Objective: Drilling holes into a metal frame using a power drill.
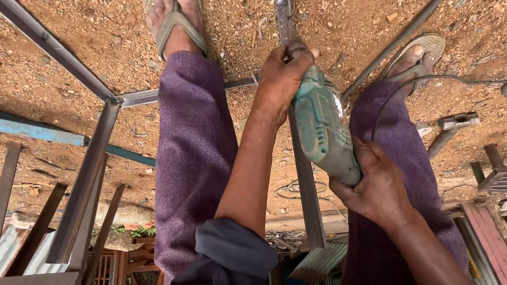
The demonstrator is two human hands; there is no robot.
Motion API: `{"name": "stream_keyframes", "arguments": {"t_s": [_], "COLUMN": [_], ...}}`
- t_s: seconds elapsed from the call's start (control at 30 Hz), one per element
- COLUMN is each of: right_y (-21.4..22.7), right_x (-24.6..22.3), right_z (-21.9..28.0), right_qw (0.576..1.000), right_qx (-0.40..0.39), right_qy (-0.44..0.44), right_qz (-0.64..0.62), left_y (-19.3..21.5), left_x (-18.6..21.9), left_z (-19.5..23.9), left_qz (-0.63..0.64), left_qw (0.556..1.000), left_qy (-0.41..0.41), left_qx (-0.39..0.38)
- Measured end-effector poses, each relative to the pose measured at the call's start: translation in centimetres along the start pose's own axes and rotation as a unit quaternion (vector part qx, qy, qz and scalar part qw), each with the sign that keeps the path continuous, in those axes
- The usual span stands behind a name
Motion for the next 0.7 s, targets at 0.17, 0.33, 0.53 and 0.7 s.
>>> {"name": "stream_keyframes", "arguments": {"t_s": [0.17,0.33,0.53,0.7], "right_y": [-1.7,-2.7,-3.0,-3.1], "right_x": [0.5,0.7,0.8,0.9], "right_z": [-0.8,-1.9,-2.2,-2.3], "right_qw": [0.999,0.999,1.0,1.0], "right_qx": [0.028,0.021,-0.003,0.004], "right_qy": [0.024,0.035,0.008,0.02], "right_qz": [-0.013,0.002,-0.028,-0.007], "left_y": [1.0,1.7,1.8,1.8], "left_x": [-0.4,-0.3,0.6,0.6], "left_z": [-1.0,-2.0,-1.5,-2.1], "left_qz": [0.023,0.032,-0.002,0.001], "left_qw": [1.0,0.999,1.0,1.0], "left_qy": [-0.017,-0.01,0.016,-0.002], "left_qx": [0.011,0.017,0.018,0.016]}}
Point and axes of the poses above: each hand's wrist, its own z-axis away from the middle knuckle, its own y-axis out of the back of the hand, x = y × z, the point moved 2 cm from there along -z, towards the middle knuckle, and after that the axes turned 5 degrees about y, right-handed, at the moved point
